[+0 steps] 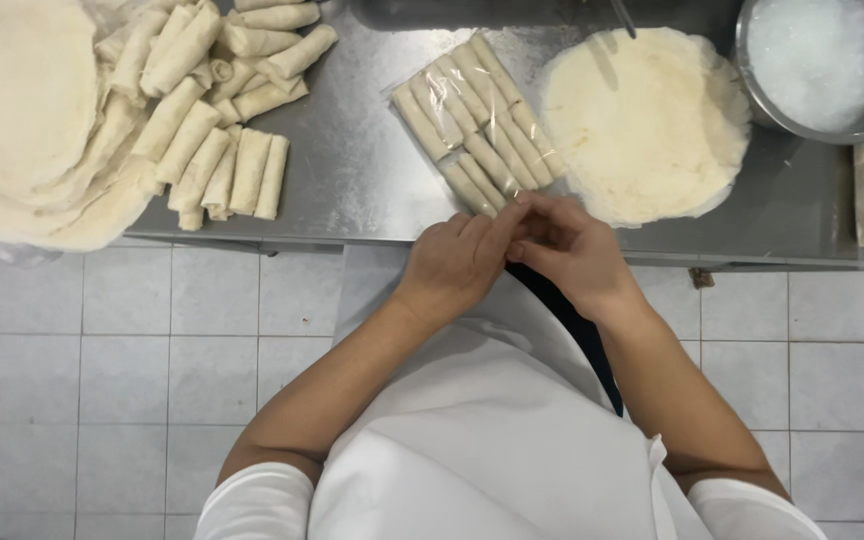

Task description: The person packages pre-rolled food items by hand into plastic sleeves, adds a pink label to each bag, and stacks them on a metal prep table.

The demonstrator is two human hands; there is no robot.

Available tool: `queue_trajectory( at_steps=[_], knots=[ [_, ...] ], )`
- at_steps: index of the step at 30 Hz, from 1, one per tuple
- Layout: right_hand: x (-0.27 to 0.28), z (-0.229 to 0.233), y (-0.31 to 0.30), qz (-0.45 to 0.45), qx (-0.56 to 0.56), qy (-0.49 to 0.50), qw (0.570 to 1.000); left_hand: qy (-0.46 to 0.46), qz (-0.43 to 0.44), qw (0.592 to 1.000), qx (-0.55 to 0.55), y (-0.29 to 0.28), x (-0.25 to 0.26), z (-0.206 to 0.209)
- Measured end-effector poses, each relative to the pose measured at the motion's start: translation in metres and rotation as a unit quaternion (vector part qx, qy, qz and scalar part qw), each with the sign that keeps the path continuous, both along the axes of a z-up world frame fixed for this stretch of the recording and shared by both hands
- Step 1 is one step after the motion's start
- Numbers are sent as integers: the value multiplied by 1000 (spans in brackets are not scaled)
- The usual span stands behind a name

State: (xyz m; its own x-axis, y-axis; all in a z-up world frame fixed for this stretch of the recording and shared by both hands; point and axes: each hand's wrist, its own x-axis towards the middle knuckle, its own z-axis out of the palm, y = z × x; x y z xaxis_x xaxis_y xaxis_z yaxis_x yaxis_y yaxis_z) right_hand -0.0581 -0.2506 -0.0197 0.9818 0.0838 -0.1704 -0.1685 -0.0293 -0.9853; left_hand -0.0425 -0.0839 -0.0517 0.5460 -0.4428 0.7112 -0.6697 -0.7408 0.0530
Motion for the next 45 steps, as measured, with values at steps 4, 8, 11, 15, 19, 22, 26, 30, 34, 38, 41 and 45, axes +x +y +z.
queue_trajectory(
  at_steps=[4, 8, 11, 15, 19, 22, 26, 30, 34, 38, 41, 45],
  knots=[
    [-3, -11, 2, 5, -311, -69, 948, 6, -4, 1000, 0, 1, -1, -10],
    [9, -55, 5, -44, -460, -327, 824, -1, 0, 1000, -8, -2, 1, -10],
    [13, -50, 18, -87, -492, -406, 765, -15, 9, 1000, -7, 1, 0, -7],
    [11, -37, 20, -69, -441, -450, 773, -39, 12, 999, -8, 1, 0, -5],
    [12, -36, 7, -42, -397, -448, 800, -22, -24, 999, -13, 5, -1, -5],
    [16, -32, 2, -82, -453, -486, 743, 192, -83, 975, -75, 10, 2, 9],
    [23, -33, 5, -109, -486, -482, 721, 207, -7, 967, -148, 27, 26, 2],
    [23, -30, 7, -104, -449, -454, 763, 205, 52, 967, -143, 41, 29, 11],
    [20, -28, 9, -108, -476, -452, 746, 227, 48, 965, -124, 36, 34, 16],
    [7, -18, 3, -67, -414, -464, 781, 356, 57, 930, 70, 24, 42, 30],
    [-4, -16, -2, -52, -445, -436, 781, 345, 24, 931, 114, 16, 42, 32],
    [-4, -20, -6, -68, -555, -395, 729, 341, -3, 926, 160, 9, 39, 27]
  ],
)
